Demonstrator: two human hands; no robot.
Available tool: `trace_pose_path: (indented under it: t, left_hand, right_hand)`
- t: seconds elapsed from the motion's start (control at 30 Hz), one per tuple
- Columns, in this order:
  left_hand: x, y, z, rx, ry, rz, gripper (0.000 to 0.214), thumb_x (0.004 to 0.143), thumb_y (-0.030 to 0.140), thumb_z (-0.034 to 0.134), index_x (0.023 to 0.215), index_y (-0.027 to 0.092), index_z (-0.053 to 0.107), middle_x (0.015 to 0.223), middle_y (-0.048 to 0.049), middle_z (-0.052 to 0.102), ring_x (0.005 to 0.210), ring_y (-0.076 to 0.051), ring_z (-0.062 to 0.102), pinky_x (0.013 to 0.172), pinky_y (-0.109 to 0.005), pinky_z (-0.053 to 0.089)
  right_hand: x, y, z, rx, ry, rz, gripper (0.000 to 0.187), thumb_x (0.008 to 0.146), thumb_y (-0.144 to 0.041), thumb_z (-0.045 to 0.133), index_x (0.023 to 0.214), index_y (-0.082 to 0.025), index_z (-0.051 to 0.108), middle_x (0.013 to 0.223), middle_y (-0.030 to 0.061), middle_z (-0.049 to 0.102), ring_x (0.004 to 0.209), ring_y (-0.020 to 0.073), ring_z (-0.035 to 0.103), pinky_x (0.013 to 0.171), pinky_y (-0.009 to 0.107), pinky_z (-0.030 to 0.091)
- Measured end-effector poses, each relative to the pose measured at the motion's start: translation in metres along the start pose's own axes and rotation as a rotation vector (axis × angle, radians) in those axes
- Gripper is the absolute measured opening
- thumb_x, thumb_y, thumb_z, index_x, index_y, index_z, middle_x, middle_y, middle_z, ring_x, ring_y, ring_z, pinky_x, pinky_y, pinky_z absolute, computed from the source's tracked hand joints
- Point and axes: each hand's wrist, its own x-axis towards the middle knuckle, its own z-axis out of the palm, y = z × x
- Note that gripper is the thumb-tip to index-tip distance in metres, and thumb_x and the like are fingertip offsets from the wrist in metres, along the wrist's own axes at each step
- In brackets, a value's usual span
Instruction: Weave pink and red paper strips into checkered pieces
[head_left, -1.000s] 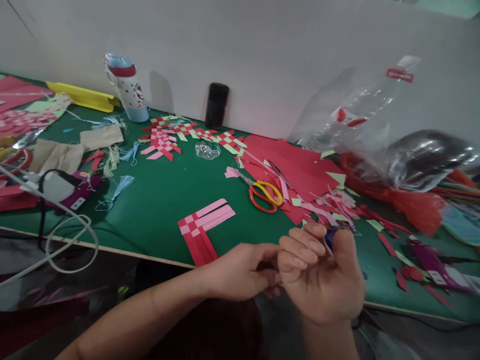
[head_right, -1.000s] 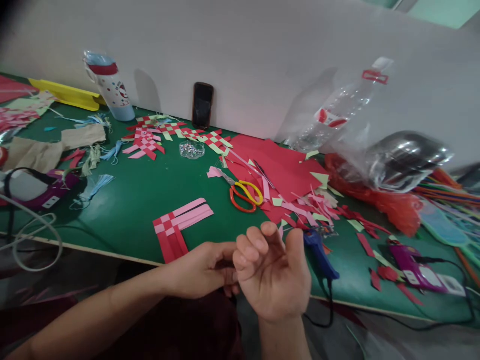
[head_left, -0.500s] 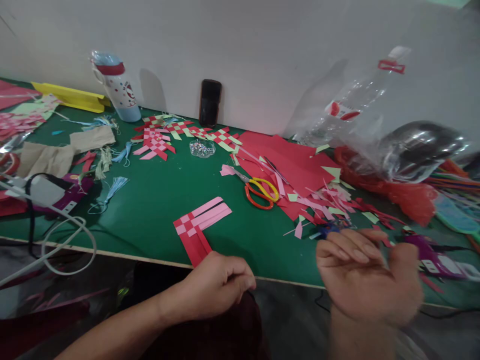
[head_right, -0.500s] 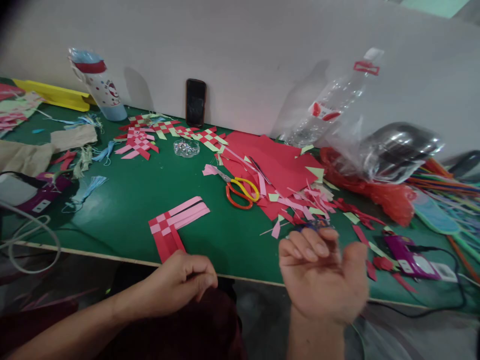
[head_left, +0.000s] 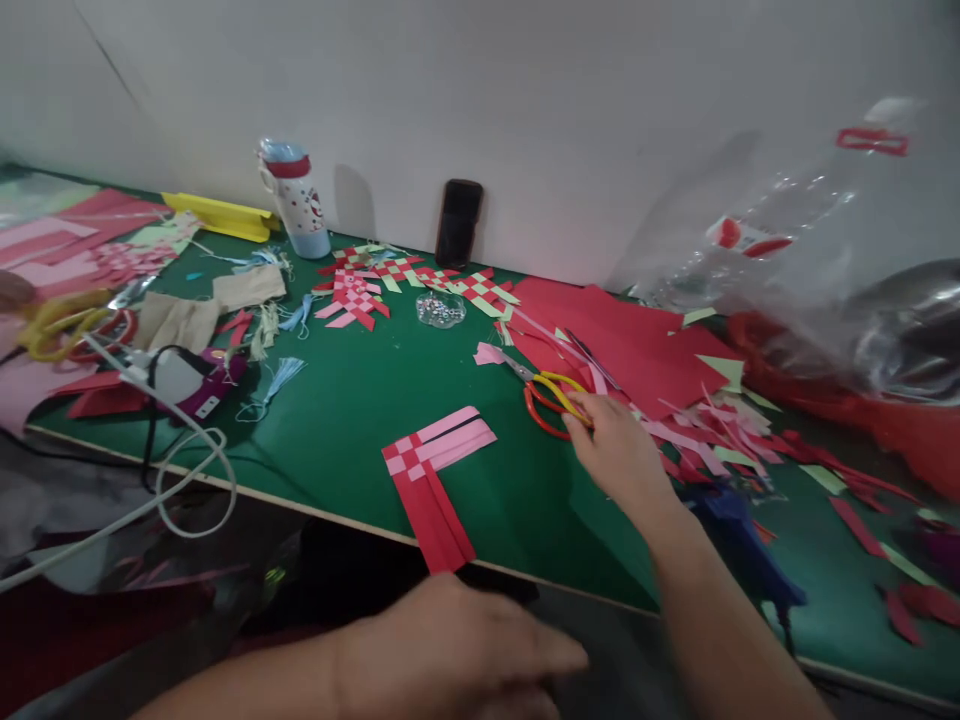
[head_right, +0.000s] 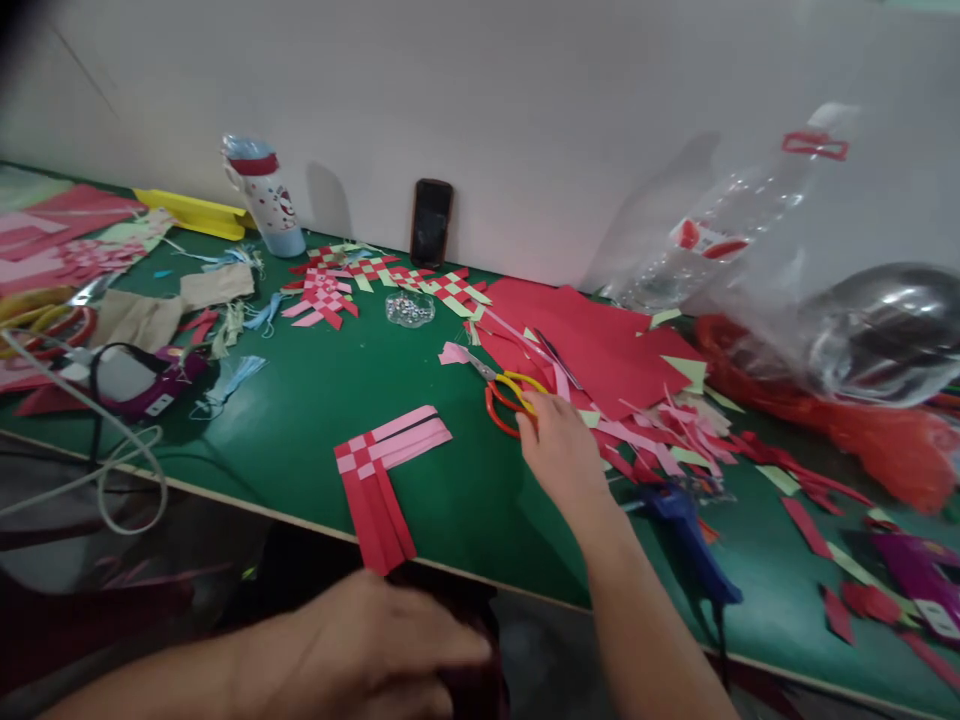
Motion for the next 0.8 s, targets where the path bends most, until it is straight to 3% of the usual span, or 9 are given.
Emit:
trace_pose_path:
  t: [0.07,0.1,0.17,0.27,0.33,0.43,0.6,0.7,0.8]
  left_hand:
    - [-0.011,-0.01,-0.024,0.147,0.287,-0.144,0.023,0.096,0.025,0.047,0.112,0.024,0.064,0.096,-0.0011,0.071,0.088,-0.014,0.067,0.082,-0.022,0.051]
    - [-0.016,-0.019,-0.035,0.257,0.442,-0.235,0.023,0.096,0.026,0.048,0.112,0.022,0.063,0.102,-0.0029,0.07,0.092,-0.016,0.065,0.085,-0.026,0.051]
    - [-0.026,-0.042,-0.052,0.505,0.567,-0.43,0.023,0.095,0.026,0.049,0.112,0.019,0.063,0.106,-0.0072,0.067,0.101,-0.023,0.06,0.092,-0.038,0.047]
    - [-0.034,-0.071,-0.067,0.69,0.552,-0.606,0.028,0.091,0.031,0.055,0.113,0.016,0.06,0.105,-0.0104,0.063,0.1,-0.028,0.056,0.091,-0.044,0.045]
    - [-0.033,-0.08,-0.069,0.716,0.516,-0.66,0.03,0.088,0.035,0.059,0.111,0.015,0.06,0.104,-0.0107,0.061,0.1,-0.028,0.054,0.091,-0.043,0.043]
    - [-0.028,-0.08,-0.068,0.712,0.483,-0.722,0.031,0.083,0.038,0.065,0.103,0.015,0.061,0.101,-0.0102,0.059,0.097,-0.029,0.052,0.088,-0.042,0.042]
    - [-0.023,-0.075,-0.071,0.653,0.452,-0.766,0.026,0.08,0.037,0.067,0.095,0.016,0.061,0.097,-0.0085,0.057,0.093,-0.028,0.051,0.085,-0.04,0.04]
    - [-0.022,-0.075,-0.074,0.61,0.461,-0.762,0.021,0.08,0.033,0.066,0.091,0.017,0.059,0.095,-0.0079,0.057,0.093,-0.027,0.051,0.085,-0.038,0.039]
    - [-0.019,-0.072,-0.073,0.515,0.498,-0.782,0.016,0.077,0.025,0.064,0.089,0.018,0.056,0.091,-0.0054,0.059,0.089,-0.025,0.052,0.079,-0.035,0.038]
  right_hand:
    - [0.013,0.0,0.011,-0.019,-0.048,0.006,0.035,0.084,-0.025,0.05,0.115,-0.013,0.061,0.109,0.0161,0.067,0.103,0.0302,0.062,0.089,0.046,0.048]
    - [0.019,0.0,0.014,-0.032,-0.076,0.009,0.036,0.082,-0.023,0.05,0.115,-0.013,0.061,0.111,0.0164,0.067,0.103,0.0306,0.061,0.089,0.046,0.047]
    - [0.027,-0.001,0.016,-0.061,-0.131,0.023,0.04,0.079,-0.018,0.05,0.117,-0.012,0.06,0.112,0.0169,0.066,0.103,0.0311,0.061,0.088,0.046,0.046]
    - [0.037,-0.003,0.012,-0.104,-0.211,0.063,0.047,0.076,-0.015,0.05,0.122,-0.011,0.057,0.107,0.0171,0.068,0.096,0.0306,0.063,0.081,0.042,0.047]
    - [0.041,-0.004,0.008,-0.13,-0.259,0.098,0.051,0.074,-0.016,0.052,0.125,-0.012,0.055,0.101,0.0161,0.069,0.089,0.0301,0.065,0.074,0.039,0.047]
    - [0.044,-0.008,0.002,-0.15,-0.305,0.137,0.056,0.072,-0.018,0.055,0.127,-0.013,0.053,0.099,0.0155,0.069,0.086,0.0304,0.066,0.068,0.035,0.045]
    - [0.039,-0.016,-0.008,-0.12,-0.292,0.166,0.062,0.074,-0.024,0.053,0.135,-0.017,0.045,0.114,0.0154,0.065,0.091,0.0306,0.067,0.065,0.035,0.046]
    - [0.035,-0.012,-0.009,0.03,-0.224,0.239,0.063,0.073,-0.028,0.057,0.135,-0.022,0.045,0.112,0.0121,0.066,0.089,0.0291,0.067,0.066,0.036,0.048]
    - [0.034,-0.005,-0.008,0.386,-0.074,0.281,0.068,0.07,-0.031,0.064,0.134,-0.022,0.045,0.099,0.0081,0.067,0.08,0.0242,0.067,0.064,0.035,0.05]
